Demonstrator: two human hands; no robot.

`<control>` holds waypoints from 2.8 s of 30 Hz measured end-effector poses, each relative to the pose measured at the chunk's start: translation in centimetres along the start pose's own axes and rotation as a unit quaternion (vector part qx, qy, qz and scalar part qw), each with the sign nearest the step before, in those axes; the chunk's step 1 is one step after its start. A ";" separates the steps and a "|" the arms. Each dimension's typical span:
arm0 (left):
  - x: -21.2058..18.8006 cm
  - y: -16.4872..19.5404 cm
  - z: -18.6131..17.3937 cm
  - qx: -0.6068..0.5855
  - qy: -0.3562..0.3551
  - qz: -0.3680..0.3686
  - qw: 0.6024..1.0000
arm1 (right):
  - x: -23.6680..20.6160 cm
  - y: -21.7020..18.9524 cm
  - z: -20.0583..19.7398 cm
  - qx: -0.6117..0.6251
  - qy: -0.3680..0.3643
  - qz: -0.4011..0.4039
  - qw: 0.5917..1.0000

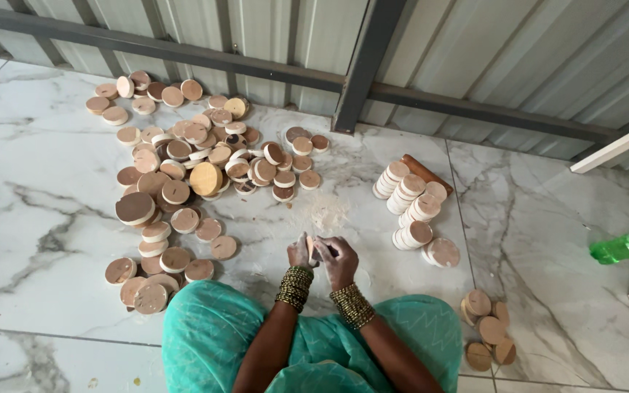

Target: The person sits on the floor among a large pile of small round wooden discs and repeatedly rubs white powder onto individual discs by hand, then sets the treated disc aside and picks up the next one.

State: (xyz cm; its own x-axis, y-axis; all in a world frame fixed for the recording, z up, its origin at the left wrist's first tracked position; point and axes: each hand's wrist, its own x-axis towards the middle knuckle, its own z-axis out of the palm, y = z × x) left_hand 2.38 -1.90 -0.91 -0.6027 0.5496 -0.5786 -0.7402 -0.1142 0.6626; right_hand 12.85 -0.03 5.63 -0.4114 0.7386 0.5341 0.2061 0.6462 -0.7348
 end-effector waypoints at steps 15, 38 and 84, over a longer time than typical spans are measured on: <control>0.3 0.2 0.1 -0.043 -0.030 0.013 0.999 | -0.6 0.6 -0.1 -0.006 -0.021 0.013 1.000; -0.9 -0.3 1.1 -0.109 -0.166 -0.142 0.970 | 2.8 4.8 0.5 0.236 -0.009 0.384 0.893; 1.2 0.7 0.3 -0.066 0.010 -0.011 0.998 | -0.9 -1.6 -0.5 -0.108 0.015 -0.171 0.979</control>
State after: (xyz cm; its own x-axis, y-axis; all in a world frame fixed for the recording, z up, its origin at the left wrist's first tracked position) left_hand 1.22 -1.08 -0.97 -0.5903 0.5368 -0.6029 -0.7855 -0.2100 0.5822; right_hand 13.37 -1.64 6.53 -0.4638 0.4748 0.7480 0.2458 0.8801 -0.4063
